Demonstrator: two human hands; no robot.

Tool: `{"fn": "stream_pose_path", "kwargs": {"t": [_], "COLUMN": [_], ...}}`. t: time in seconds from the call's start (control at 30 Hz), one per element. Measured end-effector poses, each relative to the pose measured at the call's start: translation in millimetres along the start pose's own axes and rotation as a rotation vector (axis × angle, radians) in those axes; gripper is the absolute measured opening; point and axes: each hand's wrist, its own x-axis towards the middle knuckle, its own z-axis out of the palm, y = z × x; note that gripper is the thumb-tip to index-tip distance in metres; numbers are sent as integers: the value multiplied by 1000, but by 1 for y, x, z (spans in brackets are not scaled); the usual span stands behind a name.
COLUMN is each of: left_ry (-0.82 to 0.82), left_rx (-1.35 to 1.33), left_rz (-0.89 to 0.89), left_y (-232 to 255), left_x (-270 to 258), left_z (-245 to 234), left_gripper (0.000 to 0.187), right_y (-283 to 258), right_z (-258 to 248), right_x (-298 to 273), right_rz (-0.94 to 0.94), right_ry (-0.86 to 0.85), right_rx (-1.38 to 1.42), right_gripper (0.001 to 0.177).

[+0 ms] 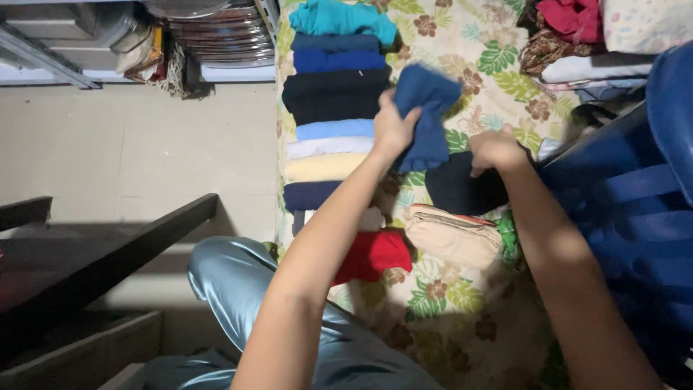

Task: Organize folded clothes from a bed into a dresser drawer.

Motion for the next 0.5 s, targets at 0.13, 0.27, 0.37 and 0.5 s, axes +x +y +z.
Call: {"fn": "stream_pose_path", "kwargs": {"t": [0.13, 0.27, 0.37, 0.5], "left_ry": [-161, -312, -435, -612], "left_rx": [77, 14, -573, -865], "left_rz": [43, 286, 184, 114], "left_y": [-23, 21, 19, 61], "left_x": [-27, -46, -35, -29], "left_z": [-10, -49, -69, -137], "left_gripper": [71, 54, 70, 78], "right_y": [5, 28, 20, -63], "right_z": [-17, -43, -67, -92], "right_x": [-50, -107, -132, -135], "right_rz": [-134, -392, -557, -861], "right_ry": [232, 599, 625, 561], "right_rx": [36, 341, 909, 1667], "right_gripper": [53, 40, 34, 34]}}
